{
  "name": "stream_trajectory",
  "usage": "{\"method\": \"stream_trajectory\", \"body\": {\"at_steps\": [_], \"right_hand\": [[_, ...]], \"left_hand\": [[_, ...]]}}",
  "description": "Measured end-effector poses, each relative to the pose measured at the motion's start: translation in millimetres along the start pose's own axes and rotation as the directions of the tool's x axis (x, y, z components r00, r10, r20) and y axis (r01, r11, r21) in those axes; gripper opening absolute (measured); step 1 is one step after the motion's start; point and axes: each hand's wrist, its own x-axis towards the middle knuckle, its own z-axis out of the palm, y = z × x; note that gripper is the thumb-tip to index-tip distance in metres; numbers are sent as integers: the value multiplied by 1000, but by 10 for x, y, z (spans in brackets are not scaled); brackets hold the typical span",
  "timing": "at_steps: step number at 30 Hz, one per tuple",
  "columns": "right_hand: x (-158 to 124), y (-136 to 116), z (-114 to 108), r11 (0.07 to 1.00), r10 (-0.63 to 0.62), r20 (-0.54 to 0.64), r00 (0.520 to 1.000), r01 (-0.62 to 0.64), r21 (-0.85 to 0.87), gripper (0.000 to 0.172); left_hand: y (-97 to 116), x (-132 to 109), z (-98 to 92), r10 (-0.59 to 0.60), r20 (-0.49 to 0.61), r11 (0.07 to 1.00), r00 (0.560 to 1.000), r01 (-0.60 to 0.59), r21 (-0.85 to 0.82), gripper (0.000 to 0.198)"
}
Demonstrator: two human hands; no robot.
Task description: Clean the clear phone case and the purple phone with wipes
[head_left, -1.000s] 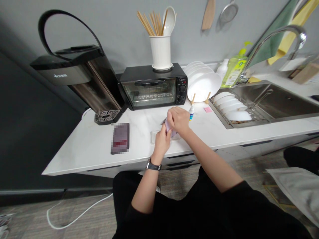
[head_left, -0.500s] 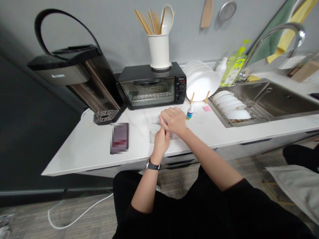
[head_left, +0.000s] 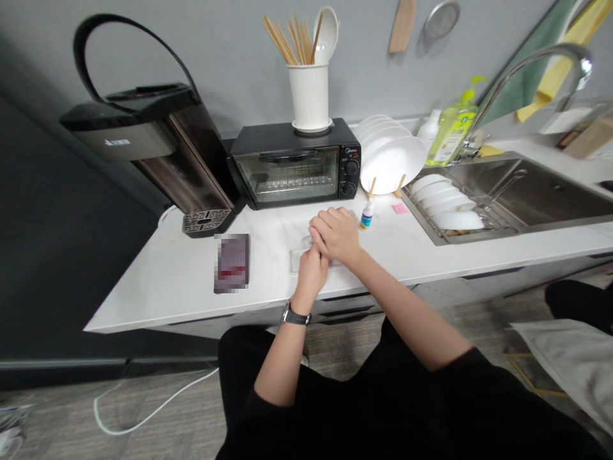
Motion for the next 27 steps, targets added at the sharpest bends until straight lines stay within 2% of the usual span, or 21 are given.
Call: {"method": "stream_trajectory", "body": {"at_steps": [2, 4, 5, 6, 7, 9, 12, 15, 17, 19, 21, 25, 27], "right_hand": [[-26, 28, 2, 967, 238, -72, 969, -230, 107, 45], [-66, -13, 18, 882, 449, -116, 886, -418, 216, 47], [-89, -49, 25, 852, 501, -132, 855, -462, 246, 48], [-110, -89, 28, 846, 515, -153, 843, -471, 249, 48], [-129, -127, 26, 862, 494, -175, 852, -453, 226, 48], [-147, -181, 11, 921, 388, -194, 901, -368, 132, 46], [-120, -194, -20, 992, 127, -86, 988, -128, -4, 37], [-49, -159, -35, 993, -104, 50, 993, 107, -45, 34], [0, -141, -41, 992, -106, 77, 991, 110, -55, 37], [37, -137, -46, 998, 14, 47, 999, -11, -60, 40], [60, -141, -50, 985, 168, -20, 986, -169, -35, 43], [56, -141, -49, 891, 452, -103, 886, -442, 102, 47], [33, -141, -54, 871, 490, -122, 863, -478, 114, 47]], "left_hand": [[20, -10, -11, 2, -10, 1000, 1000, -2, -17, 45], [27, -15, -18, 6, -15, 999, 1000, -7, -39, 45], [24, -15, -20, 7, -16, 999, 1000, -7, -43, 45], [16, -15, -19, 8, -16, 999, 1000, -8, -41, 45], [4, -13, -17, 8, -15, 999, 1000, -8, -35, 46], [-28, -6, -5, 9, -10, 1000, 1000, -9, -17, 47], [-75, 12, 21, 31, -10, 1000, 999, -31, -3, 44], [-87, 30, 36, 38, -7, 999, 999, -38, 1, 36], [-70, 33, 29, 15, 3, 1000, 1000, -15, 16, 38], [-40, 25, 13, 4, 8, 1000, 1000, -4, 23, 46], [-9, 11, -7, 10, 1, 1000, 1000, -10, 0, 53], [15, -13, -25, -6, -11, 999, 1000, 6, -53, 51], [1, -16, -20, -8, -15, 999, 1000, 8, -54, 50]]}}
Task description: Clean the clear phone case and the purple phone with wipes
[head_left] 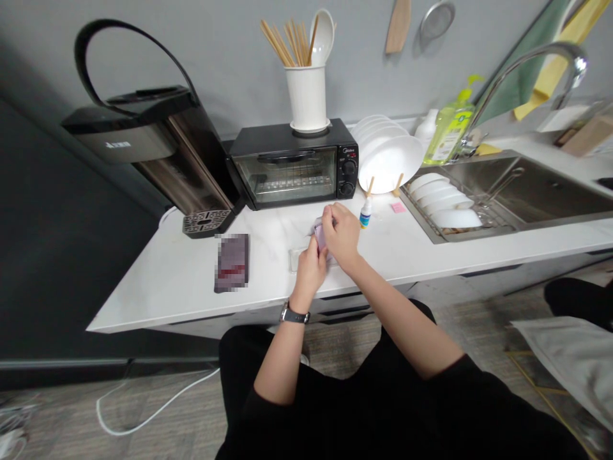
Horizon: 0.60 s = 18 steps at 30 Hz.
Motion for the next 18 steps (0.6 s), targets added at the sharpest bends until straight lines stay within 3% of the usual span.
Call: {"method": "stream_trajectory", "body": {"at_steps": [2, 4, 7, 9, 11, 14, 16, 18], "right_hand": [[-23, 4, -14, 994, -104, 12, 995, 104, -39, 46], [-39, -2, -22, 957, -272, 81, 959, 278, -80, 42], [-33, -9, -12, 838, -516, 217, 829, 541, -73, 38], [-15, 2, -5, 778, -593, 244, 767, 624, -72, 37], [3, 17, -13, 796, -567, 212, 796, 596, -107, 38], [12, 13, -37, 898, -399, 126, 908, 415, -149, 39], [4, -16, -35, 962, -231, 87, 969, 241, -129, 40], [-16, -48, -15, 996, -17, 60, 998, 22, -81, 43]], "left_hand": [[-29, 3, 14, 9, 3, 1000, 1000, -9, 8, 49], [-64, 13, 34, 24, 14, 1000, 1000, -24, 20, 51], [-104, 28, 61, 62, -3, 998, 998, -62, 30, 49], [-103, 32, 62, 75, -3, 996, 997, -75, 39, 45], [-77, 28, 48, 60, 14, 997, 998, -61, 54, 46], [-14, 16, 17, 42, 19, 997, 999, -43, 59, 56], [19, 8, 0, 36, 15, 998, 999, -37, 42, 58], [30, 0, -14, 20, 14, 1000, 1000, -20, 16, 53]]}}
